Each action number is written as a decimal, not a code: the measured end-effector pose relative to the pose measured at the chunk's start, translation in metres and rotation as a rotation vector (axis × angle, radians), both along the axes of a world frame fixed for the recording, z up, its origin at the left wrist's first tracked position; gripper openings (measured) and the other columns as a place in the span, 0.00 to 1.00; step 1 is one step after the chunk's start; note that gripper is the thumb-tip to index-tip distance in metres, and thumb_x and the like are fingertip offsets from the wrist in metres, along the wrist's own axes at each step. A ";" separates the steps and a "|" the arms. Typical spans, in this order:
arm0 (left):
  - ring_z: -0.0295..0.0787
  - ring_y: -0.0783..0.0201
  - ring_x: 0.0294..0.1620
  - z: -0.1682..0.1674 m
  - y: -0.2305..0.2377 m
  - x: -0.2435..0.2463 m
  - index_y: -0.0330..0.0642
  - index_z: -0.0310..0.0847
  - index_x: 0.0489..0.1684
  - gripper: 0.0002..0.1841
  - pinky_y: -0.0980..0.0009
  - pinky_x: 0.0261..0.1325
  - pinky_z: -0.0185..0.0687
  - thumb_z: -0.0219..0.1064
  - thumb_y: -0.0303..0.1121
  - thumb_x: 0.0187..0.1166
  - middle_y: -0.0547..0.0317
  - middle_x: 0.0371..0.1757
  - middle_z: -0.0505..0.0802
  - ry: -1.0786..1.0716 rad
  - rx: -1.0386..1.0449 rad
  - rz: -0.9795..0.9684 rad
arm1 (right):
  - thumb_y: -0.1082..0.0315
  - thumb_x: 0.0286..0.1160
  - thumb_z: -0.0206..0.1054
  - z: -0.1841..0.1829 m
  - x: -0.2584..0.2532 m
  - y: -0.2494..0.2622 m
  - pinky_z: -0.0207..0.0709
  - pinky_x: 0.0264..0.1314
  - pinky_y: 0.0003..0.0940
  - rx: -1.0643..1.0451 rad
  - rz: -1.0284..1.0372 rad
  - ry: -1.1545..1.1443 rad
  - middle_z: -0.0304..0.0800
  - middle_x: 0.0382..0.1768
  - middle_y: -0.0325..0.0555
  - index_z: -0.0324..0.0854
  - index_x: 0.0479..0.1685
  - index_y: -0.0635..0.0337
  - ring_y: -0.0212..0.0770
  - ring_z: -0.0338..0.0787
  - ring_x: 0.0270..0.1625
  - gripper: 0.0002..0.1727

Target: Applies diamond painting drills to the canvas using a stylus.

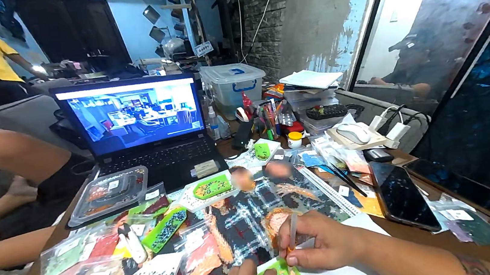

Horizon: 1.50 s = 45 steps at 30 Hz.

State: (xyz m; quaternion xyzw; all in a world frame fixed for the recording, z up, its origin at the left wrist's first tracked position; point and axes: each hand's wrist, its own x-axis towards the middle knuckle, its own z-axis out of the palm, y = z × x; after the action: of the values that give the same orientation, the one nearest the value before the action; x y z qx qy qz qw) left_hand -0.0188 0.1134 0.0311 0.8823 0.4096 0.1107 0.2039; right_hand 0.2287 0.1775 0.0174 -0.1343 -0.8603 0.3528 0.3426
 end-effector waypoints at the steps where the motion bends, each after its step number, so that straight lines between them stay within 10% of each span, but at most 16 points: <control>1: 0.87 0.32 0.54 0.000 0.000 0.000 0.39 0.87 0.70 0.22 0.42 0.55 0.85 0.70 0.42 0.81 0.30 0.55 0.88 0.003 -0.003 0.001 | 0.66 0.85 0.63 0.000 0.000 0.000 0.84 0.51 0.23 -0.003 0.003 -0.002 0.89 0.40 0.52 0.76 0.51 0.69 0.30 0.90 0.44 0.11; 45: 0.87 0.32 0.51 -0.002 0.000 0.001 0.38 0.86 0.70 0.23 0.42 0.52 0.84 0.68 0.43 0.83 0.31 0.54 0.87 0.042 0.020 -0.004 | 0.68 0.84 0.61 0.005 0.019 0.020 0.81 0.51 0.21 -0.177 -0.324 -0.069 0.89 0.42 0.43 0.79 0.53 0.71 0.22 0.86 0.43 0.12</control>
State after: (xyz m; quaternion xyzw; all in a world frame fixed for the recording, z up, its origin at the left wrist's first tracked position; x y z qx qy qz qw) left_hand -0.0176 0.1138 0.0293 0.8872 0.4108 0.0958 0.1868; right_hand 0.2480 0.1972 0.0222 -0.3128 -0.8041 0.3626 0.3522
